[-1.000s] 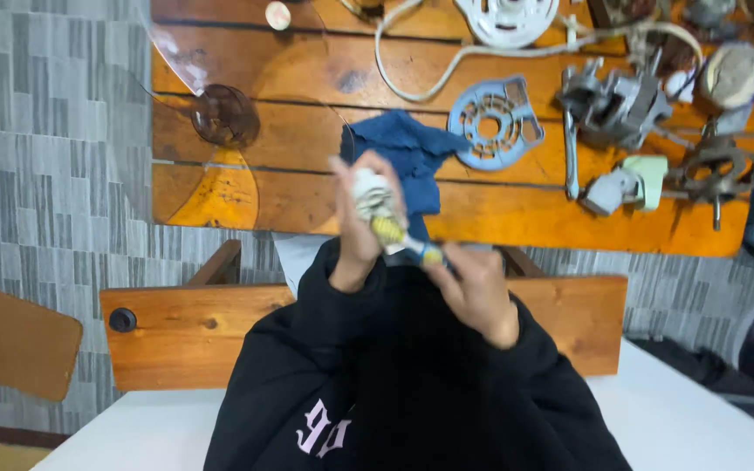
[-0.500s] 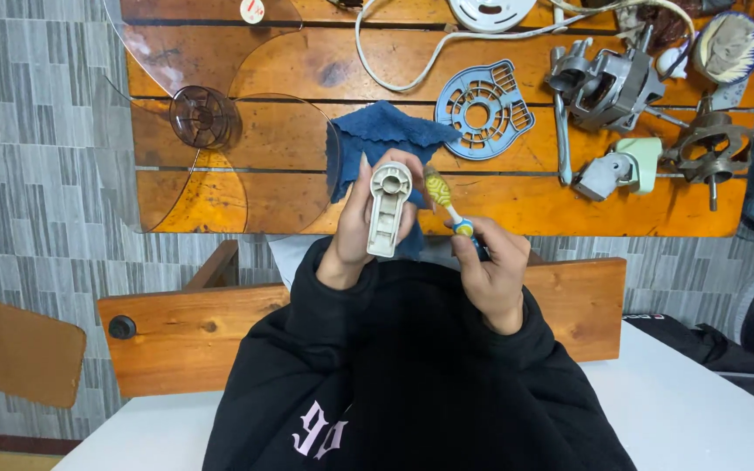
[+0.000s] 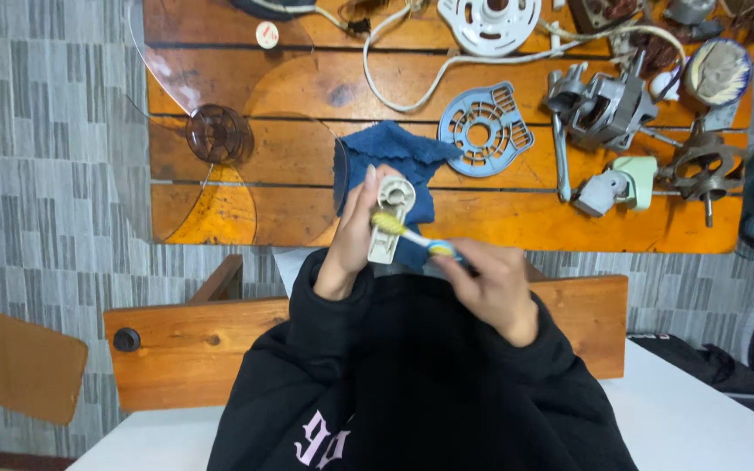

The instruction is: Cleaning a small white plastic appliance part using a toothbrush

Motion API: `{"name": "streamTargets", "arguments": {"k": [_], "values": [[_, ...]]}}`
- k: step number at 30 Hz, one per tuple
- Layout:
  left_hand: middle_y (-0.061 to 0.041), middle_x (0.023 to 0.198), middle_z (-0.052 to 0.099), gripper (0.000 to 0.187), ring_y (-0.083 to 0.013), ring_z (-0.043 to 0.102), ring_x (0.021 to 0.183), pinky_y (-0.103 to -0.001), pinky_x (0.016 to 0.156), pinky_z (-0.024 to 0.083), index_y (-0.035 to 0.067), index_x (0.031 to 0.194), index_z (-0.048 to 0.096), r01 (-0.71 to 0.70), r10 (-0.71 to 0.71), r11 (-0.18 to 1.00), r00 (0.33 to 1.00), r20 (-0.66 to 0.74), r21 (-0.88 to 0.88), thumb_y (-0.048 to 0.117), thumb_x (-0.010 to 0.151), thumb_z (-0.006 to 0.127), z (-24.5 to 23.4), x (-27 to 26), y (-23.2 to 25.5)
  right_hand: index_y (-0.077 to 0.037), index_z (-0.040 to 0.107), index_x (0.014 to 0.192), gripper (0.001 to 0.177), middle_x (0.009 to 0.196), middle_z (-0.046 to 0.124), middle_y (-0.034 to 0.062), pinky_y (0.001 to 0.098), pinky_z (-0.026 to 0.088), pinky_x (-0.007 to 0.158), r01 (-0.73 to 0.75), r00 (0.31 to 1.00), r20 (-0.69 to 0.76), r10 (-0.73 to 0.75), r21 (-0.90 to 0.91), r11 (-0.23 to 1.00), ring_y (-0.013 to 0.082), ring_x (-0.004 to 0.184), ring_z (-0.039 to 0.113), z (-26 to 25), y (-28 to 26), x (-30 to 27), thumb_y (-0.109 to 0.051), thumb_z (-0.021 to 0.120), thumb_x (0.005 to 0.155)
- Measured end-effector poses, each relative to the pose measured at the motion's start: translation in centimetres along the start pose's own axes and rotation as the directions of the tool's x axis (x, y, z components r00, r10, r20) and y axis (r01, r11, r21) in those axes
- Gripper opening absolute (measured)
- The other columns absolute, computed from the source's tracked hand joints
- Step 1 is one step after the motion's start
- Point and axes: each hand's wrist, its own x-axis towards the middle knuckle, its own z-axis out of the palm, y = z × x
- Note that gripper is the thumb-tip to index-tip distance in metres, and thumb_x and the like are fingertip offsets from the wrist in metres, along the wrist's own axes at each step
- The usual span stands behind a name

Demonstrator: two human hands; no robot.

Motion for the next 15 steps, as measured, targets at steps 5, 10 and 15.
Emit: {"name": "streamTargets", "arguments": {"k": [5,10,15], "values": [[0.002,0.071,0.054,0.052,-0.006,0.047,0.065,-0.02,0.066,0.038,0.006,0.097,0.065,0.056,-0.055,0.998,0.998,0.023,-0.039,0.045,0.109,0.032,0.0,-0.4,-0.3,-0.007,0.075,0.096,0.01,0.077,0.075,0.0146,0.0442,0.059,0.06,-0.006,0.997,0.082,0.011,-0.066,0.998,0.037,0.075,0.075,-1.5,-0.6,0.6,-0.017,0.075,0.092],[0.003,0.071,0.051,0.049,-0.0094,0.048,0.069,-0.023,0.07,0.039,0.009,0.092,0.063,0.08,-0.087,0.992,0.994,0.07,0.099,0.044,0.11,0.033,-0.7,-0.2,0.7,-0.009,0.074,0.094,0.011,0.072,0.074,0.0131,0.0432,0.058,0.059,-0.022,0.985,0.168,0.044,-0.13,0.991,0.0351,0.071,0.075,-2.3,0.0,0.8,-0.019,0.073,0.092],[-0.001,0.073,0.053,0.052,-0.0125,0.048,0.071,-0.026,0.071,0.04,0.009,0.094,0.064,0.108,-0.122,0.984,0.988,0.094,0.143,0.047,0.11,0.032,-0.6,-0.6,0.8,-0.01,0.07,0.085,0.015,0.067,0.071,0.0136,0.0425,0.056,0.056,-0.006,0.981,0.189,0.047,-0.211,0.978,0.0345,0.067,0.074,-3.2,-0.1,1.0,-0.021,0.074,0.093]]}}
